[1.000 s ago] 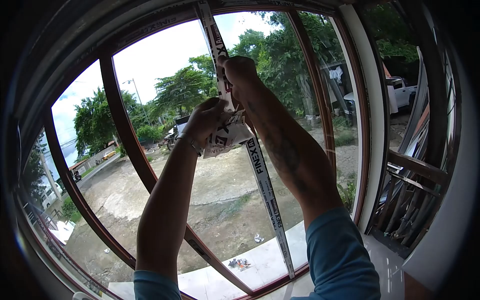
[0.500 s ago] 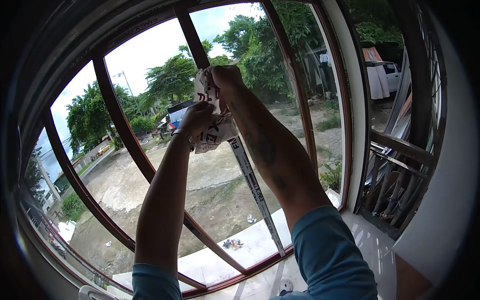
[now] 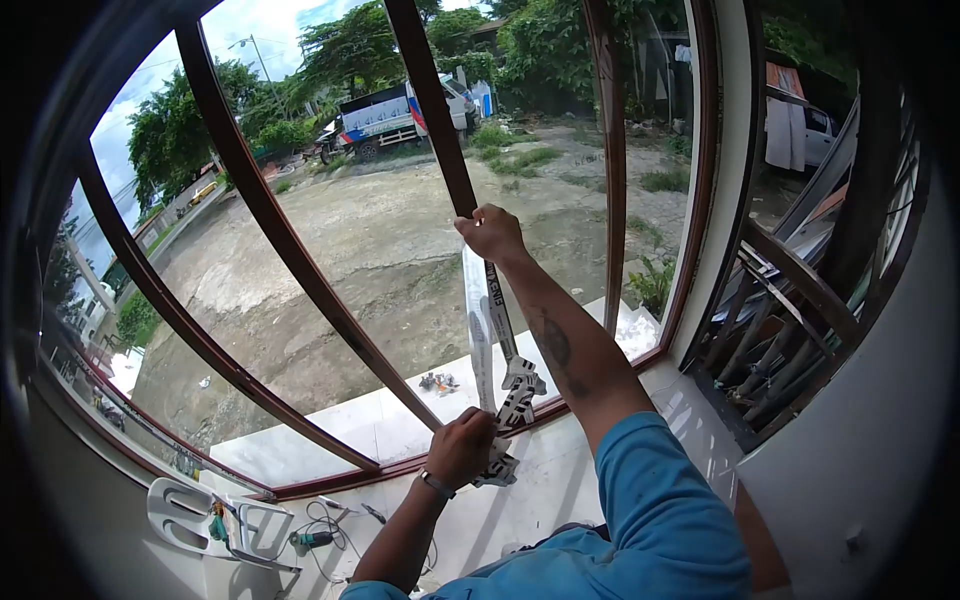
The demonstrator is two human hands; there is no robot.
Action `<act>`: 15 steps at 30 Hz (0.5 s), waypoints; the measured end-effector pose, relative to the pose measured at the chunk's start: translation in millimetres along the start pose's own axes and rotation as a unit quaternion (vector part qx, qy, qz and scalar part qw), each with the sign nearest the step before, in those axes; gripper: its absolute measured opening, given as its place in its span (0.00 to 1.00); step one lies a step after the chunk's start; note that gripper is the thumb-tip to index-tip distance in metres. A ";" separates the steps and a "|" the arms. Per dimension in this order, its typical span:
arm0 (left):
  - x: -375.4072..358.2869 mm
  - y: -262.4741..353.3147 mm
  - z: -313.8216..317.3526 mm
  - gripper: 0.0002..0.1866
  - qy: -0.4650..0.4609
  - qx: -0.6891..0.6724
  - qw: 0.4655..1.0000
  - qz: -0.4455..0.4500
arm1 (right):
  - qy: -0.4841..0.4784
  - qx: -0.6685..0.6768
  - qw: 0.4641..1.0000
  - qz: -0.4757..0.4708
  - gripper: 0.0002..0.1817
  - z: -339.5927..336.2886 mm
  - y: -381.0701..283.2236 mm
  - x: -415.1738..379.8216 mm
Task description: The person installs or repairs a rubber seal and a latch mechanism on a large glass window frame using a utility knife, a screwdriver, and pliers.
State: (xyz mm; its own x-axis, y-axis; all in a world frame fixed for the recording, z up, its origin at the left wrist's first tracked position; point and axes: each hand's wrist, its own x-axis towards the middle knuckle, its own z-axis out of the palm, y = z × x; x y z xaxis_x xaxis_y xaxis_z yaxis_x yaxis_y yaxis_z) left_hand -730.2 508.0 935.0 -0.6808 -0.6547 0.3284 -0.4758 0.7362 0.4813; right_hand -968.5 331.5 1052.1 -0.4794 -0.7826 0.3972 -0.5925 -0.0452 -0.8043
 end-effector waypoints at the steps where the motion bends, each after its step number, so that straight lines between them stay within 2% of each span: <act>1: -29.4 4.9 12.2 0.05 0.000 -0.011 1.000 -0.012 | -0.018 -0.018 0.999 0.023 0.33 20.8 8.1 5.3; 2: -63.0 13.0 18.9 0.05 0.005 -0.042 0.997 -0.068 | -0.037 -0.035 0.998 0.047 0.39 40.5 19.3 9.8; 3: -95.3 23.0 22.3 0.05 0.013 -0.073 0.989 -0.126 | -0.057 -0.036 0.996 0.057 0.39 51.9 24.9 12.4; 5: -158.6 49.4 26.9 0.06 0.065 -0.171 0.952 -0.246 | -0.115 -0.066 0.978 0.158 0.46 75.6 45.7 2.9; 7: -224.8 70.6 49.1 0.06 0.170 -0.283 0.902 -0.277 | -0.145 -0.088 0.969 0.177 0.47 107.8 85.6 -20.6; 8: -245.6 89.5 57.0 0.06 0.225 -0.300 0.881 -0.288 | -0.119 -0.113 0.969 0.183 0.46 126.5 103.0 -36.7; 9: -262.0 108.9 61.9 0.07 0.281 -0.312 0.858 -0.294 | -0.141 -0.115 0.965 0.191 0.46 142.9 127.2 -49.8; 11: -295.5 144.4 68.5 0.10 0.312 -0.298 0.843 -0.321 | -0.151 0.052 0.956 0.248 0.41 180.1 180.0 -74.9; 12: -316.4 155.9 71.9 0.12 0.331 -0.133 0.888 -0.291 | -0.149 0.125 0.937 0.290 0.38 199.0 205.4 -88.6; 13: -340.0 168.2 76.6 0.14 0.333 0.033 0.908 -0.251 | -0.184 -0.017 0.954 0.238 0.35 183.4 201.0 -112.7; 14: -368.4 177.1 85.1 0.16 0.326 0.124 0.895 -0.278 | -0.250 -0.138 0.950 0.127 0.31 168.8 202.5 -138.8; 15: -391.6 185.4 83.8 0.14 0.312 0.166 0.892 -0.283 | -0.307 -0.251 0.918 0.008 0.27 156.2 206.9 -162.1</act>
State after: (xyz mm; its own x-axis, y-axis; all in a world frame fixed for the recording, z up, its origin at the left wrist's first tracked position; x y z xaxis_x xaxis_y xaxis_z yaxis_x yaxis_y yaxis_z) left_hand -598.5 915.3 827.5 0.1141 -0.8285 0.5483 -0.8539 0.2003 0.4804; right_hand -912.3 352.0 752.3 -0.1277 -0.9900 -0.0604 -0.8855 0.1412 -0.4427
